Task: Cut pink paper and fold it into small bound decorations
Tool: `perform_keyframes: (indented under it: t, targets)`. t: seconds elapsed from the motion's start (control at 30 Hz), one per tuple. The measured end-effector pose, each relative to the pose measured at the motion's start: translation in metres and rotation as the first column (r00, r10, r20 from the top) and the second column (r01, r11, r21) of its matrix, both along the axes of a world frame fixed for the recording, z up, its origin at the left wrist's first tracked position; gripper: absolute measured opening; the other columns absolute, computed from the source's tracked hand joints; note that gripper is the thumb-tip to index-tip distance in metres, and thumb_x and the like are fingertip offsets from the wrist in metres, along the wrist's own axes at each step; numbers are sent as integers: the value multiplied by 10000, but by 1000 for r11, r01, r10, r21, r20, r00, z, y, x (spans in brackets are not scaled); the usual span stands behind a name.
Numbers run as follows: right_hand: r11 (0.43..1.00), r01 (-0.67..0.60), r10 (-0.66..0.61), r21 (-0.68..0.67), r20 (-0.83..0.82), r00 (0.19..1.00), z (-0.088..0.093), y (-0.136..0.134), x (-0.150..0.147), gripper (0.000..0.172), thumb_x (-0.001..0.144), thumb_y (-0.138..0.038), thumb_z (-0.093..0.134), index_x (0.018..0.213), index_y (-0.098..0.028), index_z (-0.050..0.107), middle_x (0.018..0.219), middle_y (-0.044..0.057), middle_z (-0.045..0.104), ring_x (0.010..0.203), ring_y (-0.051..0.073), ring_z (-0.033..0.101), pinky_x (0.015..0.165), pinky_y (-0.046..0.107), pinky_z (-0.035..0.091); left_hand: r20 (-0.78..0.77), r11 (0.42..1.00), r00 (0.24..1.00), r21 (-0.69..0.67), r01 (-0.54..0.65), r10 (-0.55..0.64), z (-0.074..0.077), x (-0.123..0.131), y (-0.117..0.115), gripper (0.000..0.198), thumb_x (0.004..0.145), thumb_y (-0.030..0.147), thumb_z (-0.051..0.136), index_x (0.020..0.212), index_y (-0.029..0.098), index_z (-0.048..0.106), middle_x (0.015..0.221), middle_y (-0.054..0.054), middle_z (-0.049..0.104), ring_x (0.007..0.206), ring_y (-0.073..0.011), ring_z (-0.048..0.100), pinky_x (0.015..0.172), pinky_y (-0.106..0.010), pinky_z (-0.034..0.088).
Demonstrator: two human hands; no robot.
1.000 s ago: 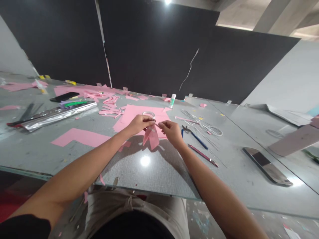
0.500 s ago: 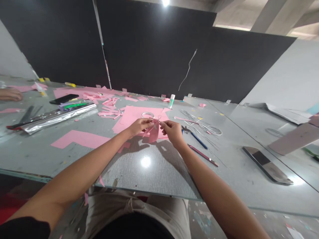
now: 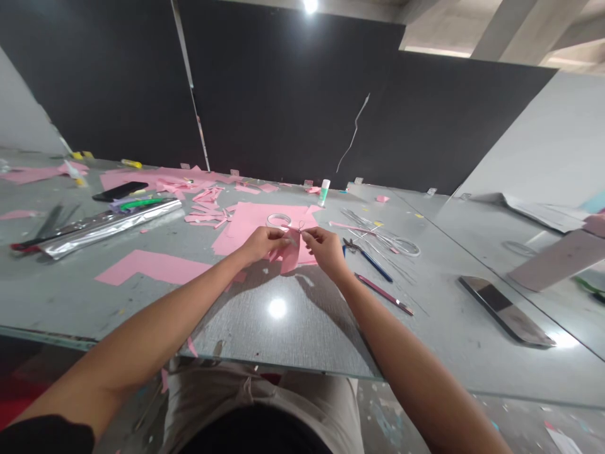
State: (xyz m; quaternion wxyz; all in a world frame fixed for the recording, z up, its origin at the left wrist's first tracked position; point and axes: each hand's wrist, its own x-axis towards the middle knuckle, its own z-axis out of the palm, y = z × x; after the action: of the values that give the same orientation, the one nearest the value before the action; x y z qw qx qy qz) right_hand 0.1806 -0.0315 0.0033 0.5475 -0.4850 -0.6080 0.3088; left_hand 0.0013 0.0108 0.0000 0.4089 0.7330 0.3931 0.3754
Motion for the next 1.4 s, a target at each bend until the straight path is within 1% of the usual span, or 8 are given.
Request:
perform_keyframes:
  t: [0.4, 0.67, 0.83, 0.97, 1.07, 1.17, 1.3, 1.4]
  targets:
    - [998, -25, 25, 59, 7, 1000, 7, -5, 2, 220, 713, -383, 577, 648, -173, 576, 452, -53, 457, 462, 93, 412, 505, 242, 357, -36, 996, 999, 82, 30, -27, 6, 8, -16, 354, 731, 475, 610, 694, 127, 659, 601, 10, 540, 582, -103, 455, 579, -243, 339]
    - [999, 46, -48, -21, -80, 996, -3, 7, 9, 339, 778, -471, 484, 826, -168, 628, 685, 18, 618, 565, 112, 533, 517, 228, 430, 161, 992, 981, 53, -119, 109, 23, -2, -9, 307, 672, 451, 675, 685, 144, 674, 567, 15, 553, 538, -94, 447, 525, -235, 322]
    - [993, 119, -113, -1, 304, 946, -11, 25, 4, 192, 791, -281, 509, 842, -183, 667, 803, 41, 687, 712, 154, 605, 650, 262, 451, 516, 934, 800, -2, -357, 307, 51, -41, 15, 231, 608, 346, 724, 608, 153, 596, 512, 40, 491, 478, -66, 413, 482, -207, 317]
    - [991, 133, -90, -17, 651, 754, -9, 46, -23, 252, 836, -242, 466, 955, -195, 684, 964, 90, 700, 894, 208, 627, 748, 294, 439, 571, 932, 747, -100, -349, 341, 50, -67, 28, 217, 613, 331, 720, 635, 162, 584, 519, 48, 497, 474, -67, 438, 483, -195, 341]
    - [979, 185, -62, -86, 739, 670, -6, 59, -47, 235, 809, -295, 528, 918, -162, 688, 1009, 148, 689, 937, 260, 630, 738, 324, 444, 448, 950, 838, -120, -289, 312, 38, -75, 32, 217, 624, 344, 713, 635, 154, 608, 525, 42, 512, 475, -68, 442, 505, -201, 355]
    - [961, 213, -17, -174, 738, 675, -3, 65, -59, 73, 679, -199, 631, 716, -157, 678, 860, 158, 708, 850, 277, 654, 672, 320, 455, 130, 988, 982, -93, -126, 137, 26, -74, 33, 225, 637, 363, 703, 690, 146, 677, 622, -2, 611, 568, -108, 528, 599, -238, 413]
    - [959, 140, -9, -246, 467, 884, 3, 63, -52, 191, 628, -180, 652, 468, -176, 548, 487, 87, 609, 600, 219, 638, 549, 276, 459, -148, 987, 981, 86, 137, -123, 19, -56, 27, 213, 647, 364, 691, 746, 179, 728, 976, -58, 683, 886, -190, 605, 821, -289, 430]
    - [957, 59, 17, -283, 261, 965, 9, 52, -39, 112, 691, -219, 601, 595, -163, 580, 465, 23, 577, 464, 151, 581, 478, 254, 465, -266, 962, 946, 146, 231, -187, 17, -37, 18, 190, 668, 366, 678, 735, 198, 738, 1115, -63, 653, 975, -204, 594, 872, -284, 416]
